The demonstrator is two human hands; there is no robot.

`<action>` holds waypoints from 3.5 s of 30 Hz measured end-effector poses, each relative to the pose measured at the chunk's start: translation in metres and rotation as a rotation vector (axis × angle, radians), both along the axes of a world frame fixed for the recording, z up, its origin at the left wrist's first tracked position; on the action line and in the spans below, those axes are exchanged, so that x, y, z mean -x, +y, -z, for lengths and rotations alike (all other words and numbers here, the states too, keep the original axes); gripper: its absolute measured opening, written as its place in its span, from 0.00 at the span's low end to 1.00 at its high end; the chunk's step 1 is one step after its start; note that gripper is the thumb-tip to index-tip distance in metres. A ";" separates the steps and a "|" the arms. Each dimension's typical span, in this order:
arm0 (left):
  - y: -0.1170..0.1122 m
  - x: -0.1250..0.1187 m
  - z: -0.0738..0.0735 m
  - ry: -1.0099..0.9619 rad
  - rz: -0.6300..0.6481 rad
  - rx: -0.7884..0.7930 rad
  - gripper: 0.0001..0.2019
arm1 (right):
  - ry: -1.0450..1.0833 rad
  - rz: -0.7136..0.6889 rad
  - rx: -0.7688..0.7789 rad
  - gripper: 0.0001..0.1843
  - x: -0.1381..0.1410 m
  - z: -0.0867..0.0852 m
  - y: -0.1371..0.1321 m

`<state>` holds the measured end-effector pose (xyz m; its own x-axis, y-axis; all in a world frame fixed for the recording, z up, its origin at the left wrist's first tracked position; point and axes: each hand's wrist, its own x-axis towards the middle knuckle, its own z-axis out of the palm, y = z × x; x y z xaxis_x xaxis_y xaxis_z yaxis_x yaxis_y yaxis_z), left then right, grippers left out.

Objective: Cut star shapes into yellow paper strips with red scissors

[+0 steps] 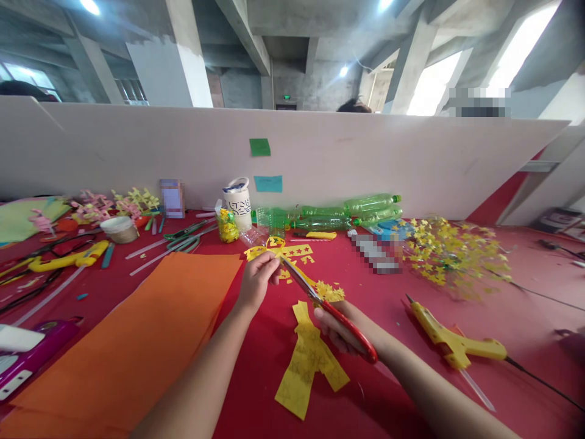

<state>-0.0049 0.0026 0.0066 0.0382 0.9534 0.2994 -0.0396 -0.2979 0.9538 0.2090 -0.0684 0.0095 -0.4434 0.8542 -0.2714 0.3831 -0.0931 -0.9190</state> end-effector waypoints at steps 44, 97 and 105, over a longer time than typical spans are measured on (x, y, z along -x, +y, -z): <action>-0.006 -0.017 0.009 -0.110 -0.031 0.025 0.13 | -0.059 0.091 0.040 0.33 0.010 -0.007 -0.007; 0.000 -0.013 0.003 -0.297 -0.033 0.144 0.07 | -0.118 0.066 0.007 0.35 0.008 -0.011 -0.006; 0.000 -0.012 0.003 -0.286 -0.060 0.139 0.08 | -0.080 0.082 0.017 0.31 0.007 -0.001 -0.005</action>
